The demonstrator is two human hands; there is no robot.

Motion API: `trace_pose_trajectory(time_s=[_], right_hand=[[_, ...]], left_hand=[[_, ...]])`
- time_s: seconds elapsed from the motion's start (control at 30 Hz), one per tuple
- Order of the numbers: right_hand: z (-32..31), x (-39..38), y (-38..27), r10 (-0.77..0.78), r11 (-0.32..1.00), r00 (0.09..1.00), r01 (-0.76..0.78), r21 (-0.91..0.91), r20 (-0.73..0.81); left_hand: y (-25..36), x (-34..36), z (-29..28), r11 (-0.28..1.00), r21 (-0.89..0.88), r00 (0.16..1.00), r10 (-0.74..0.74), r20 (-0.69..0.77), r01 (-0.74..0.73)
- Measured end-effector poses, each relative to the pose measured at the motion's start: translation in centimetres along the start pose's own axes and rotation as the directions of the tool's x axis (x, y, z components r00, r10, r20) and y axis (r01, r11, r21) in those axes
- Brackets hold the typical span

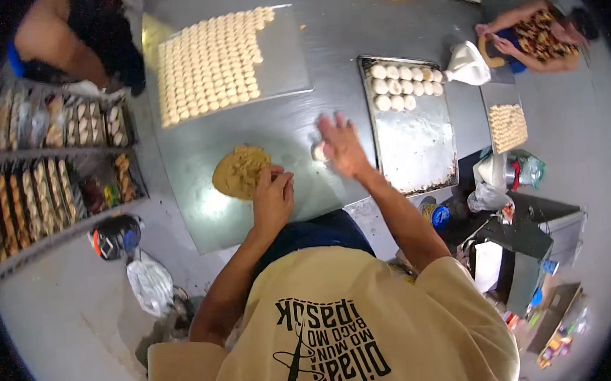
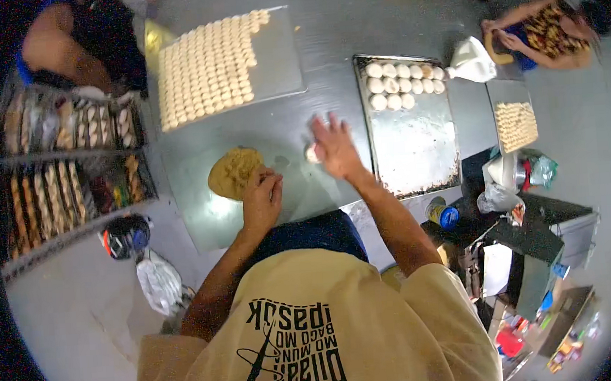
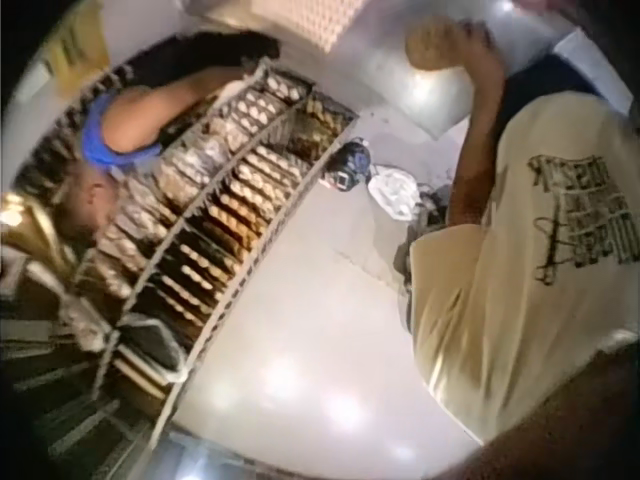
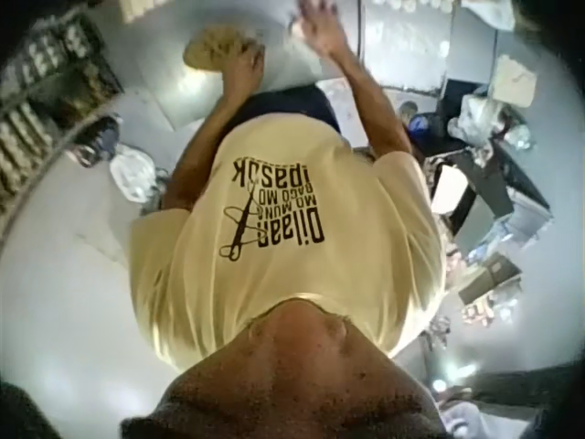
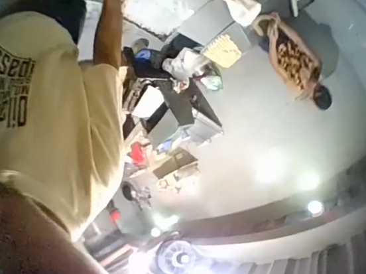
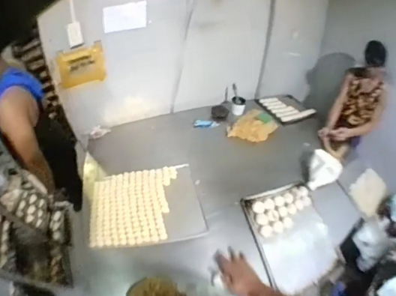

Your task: The person fills flattened dough pieces with filling, pinches them closed into balls by hand, and arranges the dough balls onto a metal tray.

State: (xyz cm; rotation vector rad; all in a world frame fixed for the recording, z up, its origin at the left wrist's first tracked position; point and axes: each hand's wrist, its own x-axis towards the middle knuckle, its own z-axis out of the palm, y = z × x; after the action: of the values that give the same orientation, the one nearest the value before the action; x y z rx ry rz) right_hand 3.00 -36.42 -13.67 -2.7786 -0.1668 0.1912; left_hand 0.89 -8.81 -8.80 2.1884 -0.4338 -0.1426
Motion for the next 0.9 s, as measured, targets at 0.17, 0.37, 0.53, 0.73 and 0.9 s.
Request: trace_pose_trajectory(time_s=[0.17, 0.37, 0.53, 0.73, 0.9], right_hand=[[2.2, -7.0, -0.8, 0.084, 0.889, 0.994, -0.044, 0.456, -0.069], [-4.4, -9.3, 3.6, 0.447, 0.556, 0.894, -0.255, 0.791, -0.026], [-11.8, -8.7, 17.0, 0.674, 0.699, 0.613, -0.347, 0.625, -0.413], [-11.6, -7.5, 26.8, 0.57, 0.814, 0.607, -0.321, 0.484, -0.554], [-11.7, -7.8, 30.8, 0.757, 0.598, 0.556, -0.381, 0.705, -0.342]], left_hand=[[2.1, 2.6, 2.8, 0.995, -0.033, 0.991, 0.094, 0.099, -0.091], [4.7, 6.8, 8.8, 0.979, -0.079, 0.968, 0.196, 0.155, -0.185], [10.6, 10.3, 14.1, 0.984, -0.094, 0.95, 0.173, 0.26, -0.154], [14.8, 11.3, 18.9, 0.995, -0.06, 0.942, 0.094, 0.323, -0.078], [15.3, 11.0, 20.5, 1.0, -0.021, 0.93, -0.011, 0.368, 0.02]])
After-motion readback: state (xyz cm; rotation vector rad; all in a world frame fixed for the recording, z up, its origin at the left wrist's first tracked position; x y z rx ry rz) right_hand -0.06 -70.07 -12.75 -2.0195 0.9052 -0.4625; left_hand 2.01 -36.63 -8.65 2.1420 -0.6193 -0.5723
